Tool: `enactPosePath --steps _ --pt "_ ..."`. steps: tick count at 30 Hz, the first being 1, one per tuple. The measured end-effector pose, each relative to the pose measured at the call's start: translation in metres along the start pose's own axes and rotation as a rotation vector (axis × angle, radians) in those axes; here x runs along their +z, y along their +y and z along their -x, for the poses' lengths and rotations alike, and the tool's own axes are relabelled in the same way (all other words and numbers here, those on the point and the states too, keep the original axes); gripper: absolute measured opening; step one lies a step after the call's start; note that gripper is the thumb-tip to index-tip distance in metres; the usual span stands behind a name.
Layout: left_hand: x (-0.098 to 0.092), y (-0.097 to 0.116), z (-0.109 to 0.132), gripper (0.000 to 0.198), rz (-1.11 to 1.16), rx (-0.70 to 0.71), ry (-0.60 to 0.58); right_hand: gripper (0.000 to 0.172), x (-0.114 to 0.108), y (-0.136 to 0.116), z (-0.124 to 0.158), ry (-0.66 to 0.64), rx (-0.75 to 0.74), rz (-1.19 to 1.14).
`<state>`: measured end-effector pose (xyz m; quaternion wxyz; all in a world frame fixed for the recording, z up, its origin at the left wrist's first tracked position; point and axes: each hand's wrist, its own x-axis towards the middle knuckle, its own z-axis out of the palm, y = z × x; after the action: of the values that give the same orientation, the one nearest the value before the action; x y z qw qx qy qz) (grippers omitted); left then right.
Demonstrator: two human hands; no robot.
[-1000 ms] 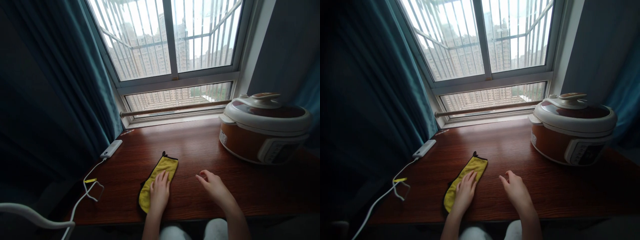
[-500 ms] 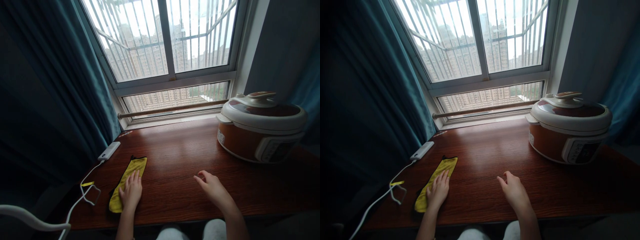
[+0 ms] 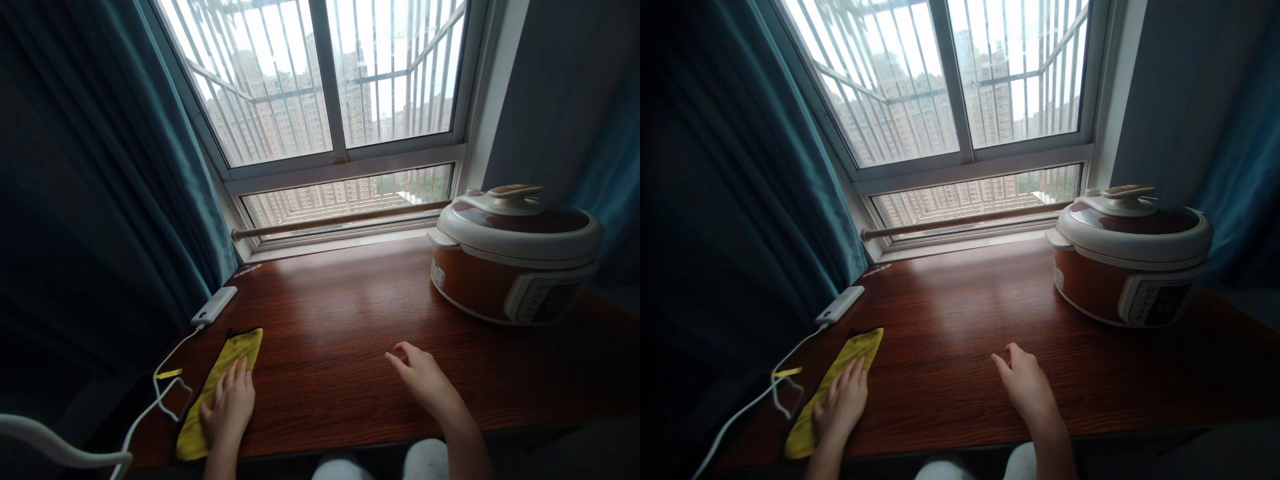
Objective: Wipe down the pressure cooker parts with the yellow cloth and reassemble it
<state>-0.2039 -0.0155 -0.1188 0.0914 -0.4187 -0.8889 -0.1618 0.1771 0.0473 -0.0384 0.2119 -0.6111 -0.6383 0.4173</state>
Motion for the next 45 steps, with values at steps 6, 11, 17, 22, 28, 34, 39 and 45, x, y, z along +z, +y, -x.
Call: enactPosePath --steps 6,11,17,22,28,34,39,45 --pt "0.003 -0.005 0.0 0.048 0.032 -0.023 -0.049 0.037 -0.001 -0.003 0.001 0.014 -0.011 -0.01" --pt "0.002 -0.006 0.002 0.048 -0.028 0.018 -0.037 0.035 -0.002 -0.005 0.004 0.018 0.007 0.001" --pt "-0.003 0.001 0.011 0.056 -0.157 0.136 0.121 0.034 0.0 -0.005 0.003 0.026 -0.019 -0.008" --pt "-0.002 0.002 0.014 0.057 -0.161 0.236 0.173 0.034 0.002 -0.004 0.0 0.045 -0.047 -0.018" --pt "0.001 0.0 0.015 0.053 -0.05 0.218 0.186 0.03 -0.004 -0.007 0.004 0.056 -0.022 0.059" --pt "-0.017 0.048 0.011 0.041 0.555 0.319 0.077 0.032 0.007 -0.033 0.018 0.076 -0.047 0.087" --pt "-0.072 0.19 -0.002 0.037 1.275 0.211 -0.683 0.032 0.017 -0.046 0.022 0.01 -0.118 0.019" --pt "-0.101 0.375 -0.017 0.026 1.311 0.254 -1.181 0.033 0.009 -0.039 0.023 0.012 -0.138 -0.072"
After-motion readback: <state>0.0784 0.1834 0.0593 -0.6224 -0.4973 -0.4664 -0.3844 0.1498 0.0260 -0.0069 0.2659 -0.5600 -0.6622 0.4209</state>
